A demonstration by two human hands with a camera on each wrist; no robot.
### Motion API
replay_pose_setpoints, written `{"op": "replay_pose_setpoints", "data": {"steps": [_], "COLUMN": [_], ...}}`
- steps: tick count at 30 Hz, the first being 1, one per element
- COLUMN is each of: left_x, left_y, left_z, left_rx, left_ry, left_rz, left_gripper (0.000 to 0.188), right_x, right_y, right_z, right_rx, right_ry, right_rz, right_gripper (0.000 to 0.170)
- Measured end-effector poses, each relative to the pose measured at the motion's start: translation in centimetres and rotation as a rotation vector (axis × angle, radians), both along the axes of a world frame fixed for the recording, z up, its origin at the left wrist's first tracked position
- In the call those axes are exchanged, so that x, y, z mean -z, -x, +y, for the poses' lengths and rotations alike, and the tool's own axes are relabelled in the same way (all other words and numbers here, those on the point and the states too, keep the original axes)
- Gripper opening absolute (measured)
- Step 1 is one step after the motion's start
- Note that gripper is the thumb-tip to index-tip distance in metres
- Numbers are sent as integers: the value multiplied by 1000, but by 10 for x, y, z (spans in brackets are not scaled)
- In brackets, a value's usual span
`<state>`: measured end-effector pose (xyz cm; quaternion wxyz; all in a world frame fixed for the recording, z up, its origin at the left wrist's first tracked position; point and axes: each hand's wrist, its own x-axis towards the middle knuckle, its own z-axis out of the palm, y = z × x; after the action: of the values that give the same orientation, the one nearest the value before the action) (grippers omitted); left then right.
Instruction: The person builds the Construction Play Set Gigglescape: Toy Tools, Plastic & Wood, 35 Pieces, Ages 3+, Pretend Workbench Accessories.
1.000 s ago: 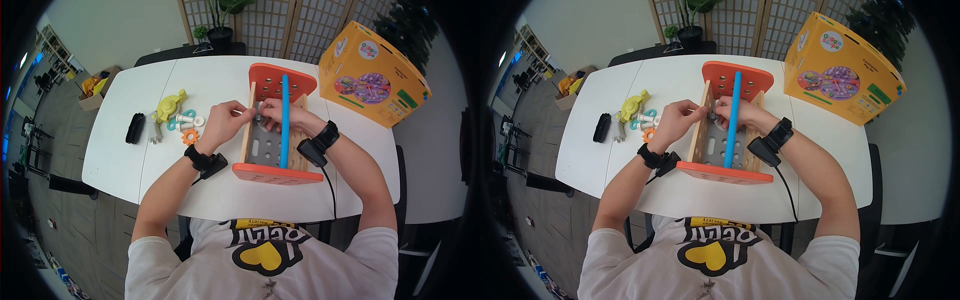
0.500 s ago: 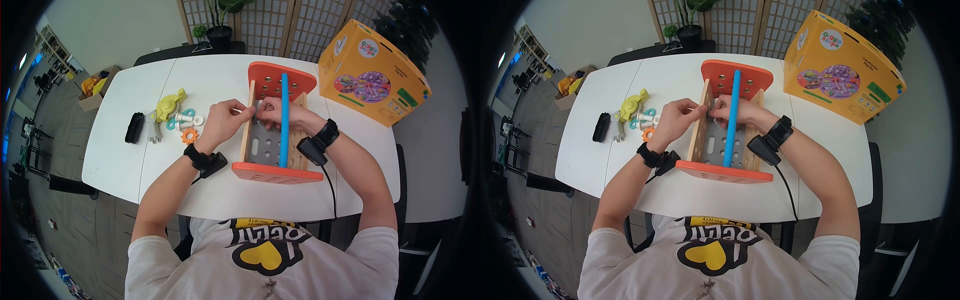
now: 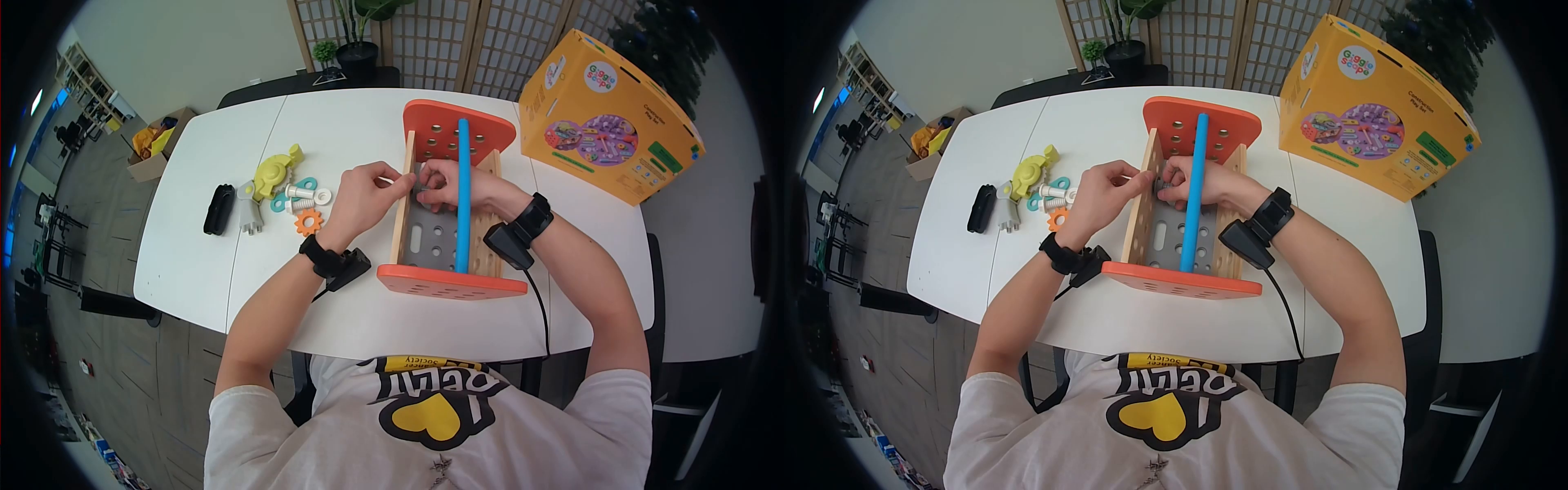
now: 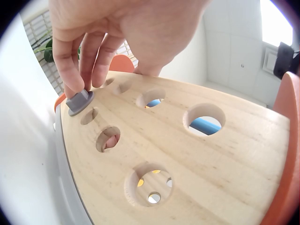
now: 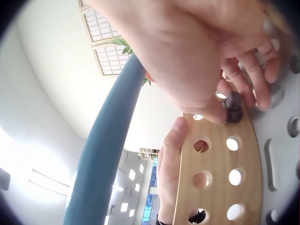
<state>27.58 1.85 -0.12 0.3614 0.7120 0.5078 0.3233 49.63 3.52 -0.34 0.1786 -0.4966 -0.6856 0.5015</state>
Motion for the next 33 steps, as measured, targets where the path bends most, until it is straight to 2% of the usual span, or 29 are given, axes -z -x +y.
{"op": "replay_pose_setpoints", "data": {"steps": [2, 5, 8, 11, 14, 20, 23, 26, 32, 33], "left_x": [0, 2, 3, 4, 5, 2, 0, 1, 3, 3], "left_y": [0, 0, 0, 1, 0, -1, -1, -1, -1, -1], "left_z": [0, 0, 1, 1, 1, 0, 0, 1, 1, 1], "left_rx": [0, 5, 6, 4, 0, -7, -7, -2, 0, 0], "left_ry": [5, 1, -2, -3, -10, 5, 10, 14, 14, 17], "left_rz": [0, -15, -17, -8, -11, -13, 3, -2, -32, -30], "left_gripper": [42, 42, 42, 43, 43, 44, 44, 44, 43, 43], "right_x": [6, -1, -3, -10, -1, -3, -18, -10, -6, -10], "right_y": [-4, 0, 3, 7, 2, 2, 9, 4, 3, 5], "right_z": [6, 8, 10, -3, -1, 10, -3, -5, 7, 4], "right_rx": [-57, 21, 137, 63, -25, 63, 53, -2, 21, 23], "right_ry": [17, 228, 304, 77, 45, 322, 177, 94, 270, 241], "right_rz": [4, -13, -28, -22, 9, -48, -76, -5, -28, -51], "right_gripper": [39, 32, 31, 35, 37, 39, 37, 35, 35, 34]}}
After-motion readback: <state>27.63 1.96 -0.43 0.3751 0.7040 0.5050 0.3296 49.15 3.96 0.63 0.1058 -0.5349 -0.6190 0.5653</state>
